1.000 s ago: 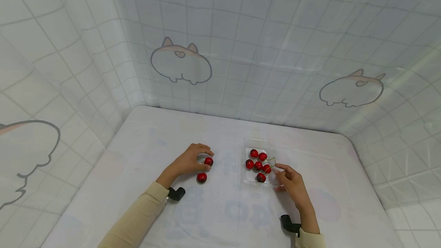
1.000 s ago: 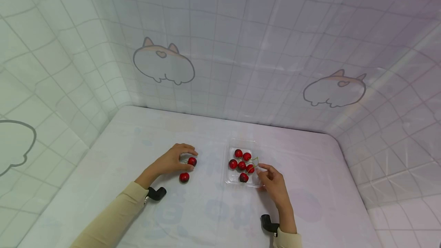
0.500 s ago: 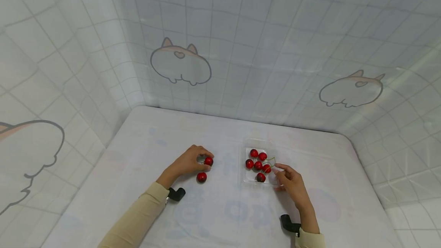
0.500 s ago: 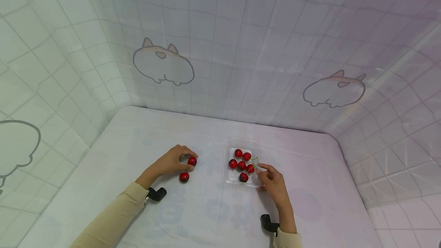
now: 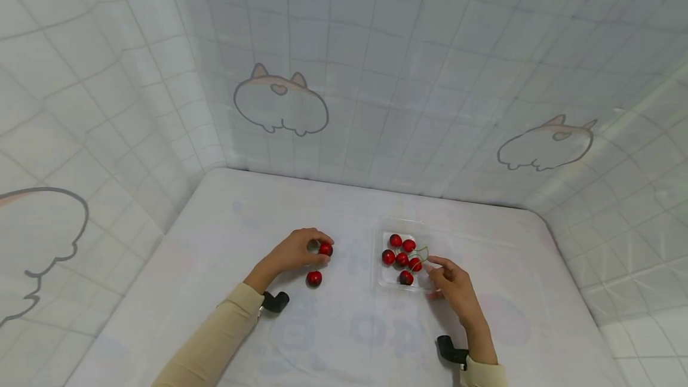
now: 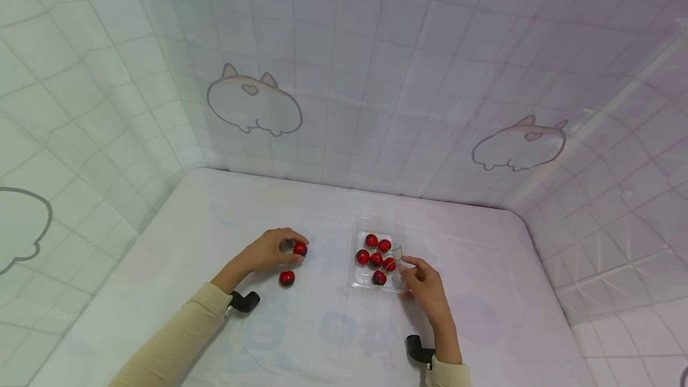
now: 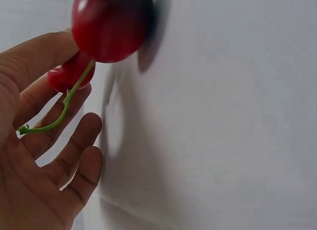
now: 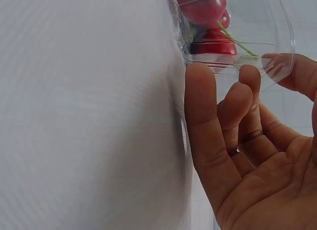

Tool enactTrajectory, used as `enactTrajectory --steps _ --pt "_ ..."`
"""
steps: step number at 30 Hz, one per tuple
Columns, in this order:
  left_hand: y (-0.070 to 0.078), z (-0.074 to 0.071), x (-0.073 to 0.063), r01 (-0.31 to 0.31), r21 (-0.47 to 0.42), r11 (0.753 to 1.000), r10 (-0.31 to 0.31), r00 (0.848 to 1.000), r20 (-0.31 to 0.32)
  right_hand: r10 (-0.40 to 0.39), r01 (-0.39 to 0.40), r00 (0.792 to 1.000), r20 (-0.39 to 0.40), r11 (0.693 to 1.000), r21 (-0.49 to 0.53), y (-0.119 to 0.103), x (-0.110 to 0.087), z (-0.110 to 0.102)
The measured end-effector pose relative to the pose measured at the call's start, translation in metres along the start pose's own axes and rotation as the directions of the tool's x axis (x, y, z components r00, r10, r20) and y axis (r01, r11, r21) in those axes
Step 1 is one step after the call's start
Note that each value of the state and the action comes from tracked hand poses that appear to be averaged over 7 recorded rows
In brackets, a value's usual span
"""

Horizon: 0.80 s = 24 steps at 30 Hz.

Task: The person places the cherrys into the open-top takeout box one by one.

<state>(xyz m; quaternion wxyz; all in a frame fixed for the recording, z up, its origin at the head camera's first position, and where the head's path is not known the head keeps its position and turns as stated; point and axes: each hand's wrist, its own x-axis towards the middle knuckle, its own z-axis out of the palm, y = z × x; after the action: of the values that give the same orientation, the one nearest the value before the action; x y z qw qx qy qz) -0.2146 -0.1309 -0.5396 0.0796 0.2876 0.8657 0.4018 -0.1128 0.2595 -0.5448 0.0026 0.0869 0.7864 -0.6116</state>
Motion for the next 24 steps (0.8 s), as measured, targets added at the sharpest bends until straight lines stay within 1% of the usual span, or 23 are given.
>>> enactTrajectory --steps 8,13,14,17,22,23,24 --pt "0.007 -0.003 0.004 -0.007 -0.015 1.000 0.007 1.000 0.007 -0.005 0.005 1.000 -0.005 1.000 -0.019 0.001 -0.001 0.001" --pt "0.017 -0.003 0.009 -0.006 -0.038 0.999 0.006 1.000 0.011 -0.002 0.001 1.000 -0.008 1.000 -0.016 0.002 -0.003 0.001" --pt "0.020 -0.003 0.011 0.001 -0.038 0.999 0.000 1.000 0.011 -0.003 0.003 1.000 -0.006 1.000 -0.013 0.002 -0.003 0.001" --pt "0.029 -0.002 0.018 -0.008 -0.029 1.000 0.009 1.000 0.014 0.001 -0.001 1.000 0.001 1.000 -0.017 -0.002 -0.006 0.001" --pt "0.046 0.002 0.032 -0.045 -0.002 0.999 0.045 0.998 0.034 -0.004 0.004 1.000 -0.002 1.000 -0.019 -0.004 -0.006 0.001" --pt "0.049 0.003 0.035 -0.056 0.002 0.998 0.056 0.998 0.037 -0.004 0.004 1.000 -0.006 1.000 -0.019 0.000 -0.004 0.001" --pt "0.053 0.005 0.038 -0.063 0.006 0.998 0.063 0.997 0.042 -0.005 0.005 1.000 -0.006 1.000 -0.018 0.000 -0.004 0.001"
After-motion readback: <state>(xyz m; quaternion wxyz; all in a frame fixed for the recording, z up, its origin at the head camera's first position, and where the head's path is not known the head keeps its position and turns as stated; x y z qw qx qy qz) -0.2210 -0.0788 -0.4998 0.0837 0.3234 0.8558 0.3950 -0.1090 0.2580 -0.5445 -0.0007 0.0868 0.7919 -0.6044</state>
